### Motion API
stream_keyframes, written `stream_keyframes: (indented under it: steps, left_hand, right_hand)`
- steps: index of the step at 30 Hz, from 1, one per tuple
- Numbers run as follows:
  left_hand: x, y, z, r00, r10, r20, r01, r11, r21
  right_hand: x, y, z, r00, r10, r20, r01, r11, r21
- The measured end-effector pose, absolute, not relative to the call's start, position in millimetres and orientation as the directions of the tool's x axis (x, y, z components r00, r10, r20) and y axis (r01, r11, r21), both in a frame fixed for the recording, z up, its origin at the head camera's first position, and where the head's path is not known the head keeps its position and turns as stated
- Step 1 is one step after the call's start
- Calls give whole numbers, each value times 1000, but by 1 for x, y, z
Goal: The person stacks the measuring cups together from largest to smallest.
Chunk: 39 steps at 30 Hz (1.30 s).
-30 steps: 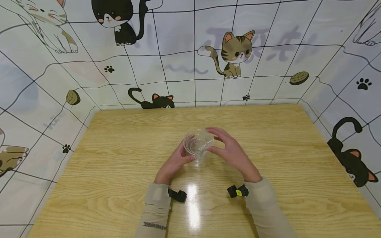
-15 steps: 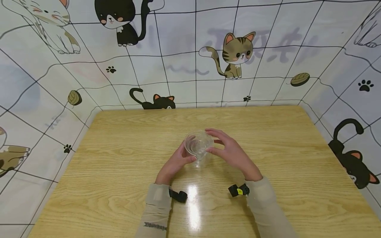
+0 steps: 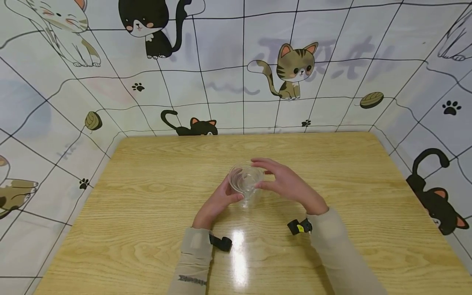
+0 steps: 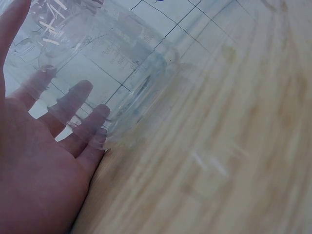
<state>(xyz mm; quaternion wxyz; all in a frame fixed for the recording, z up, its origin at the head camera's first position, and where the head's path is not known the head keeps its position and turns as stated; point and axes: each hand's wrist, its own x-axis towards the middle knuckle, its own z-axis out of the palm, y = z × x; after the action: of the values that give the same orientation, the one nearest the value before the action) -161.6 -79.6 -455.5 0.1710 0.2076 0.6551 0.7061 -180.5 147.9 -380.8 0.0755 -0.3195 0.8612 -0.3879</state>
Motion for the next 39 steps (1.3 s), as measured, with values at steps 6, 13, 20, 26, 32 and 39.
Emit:
stream_keyframes:
  steps: [6, 13, 20, 26, 32, 39]
  left_hand:
    - [-164, -81, -458, -855, 513, 68, 27, -87, 996]
    - [-161, -81, -453, -855, 515, 64, 27, -78, 997]
    - [-162, -81, -454, -854, 517, 60, 20, -82, 996]
    - [-162, -81, -454, -853, 519, 61, 22, -80, 997]
    - [-163, -83, -453, -855, 516, 52, 13, -79, 997]
    - [-164, -83, -450, -849, 524, 66, 17, -98, 995]
  right_hand:
    - [-184, 146, -376, -765, -639, 85, -506, 514, -692]
    - [-188, 146, -371, -747, -664, 38, -517, 545, -660]
    - [-190, 144, -366, -748, -663, 7, -506, 564, -653]
    - [-193, 142, -365, -746, -666, -22, -502, 584, -638]
    - [-198, 139, -362, -730, -683, -29, -519, 581, -626]
    - [-203, 136, -357, -713, -699, -54, -530, 588, -611]
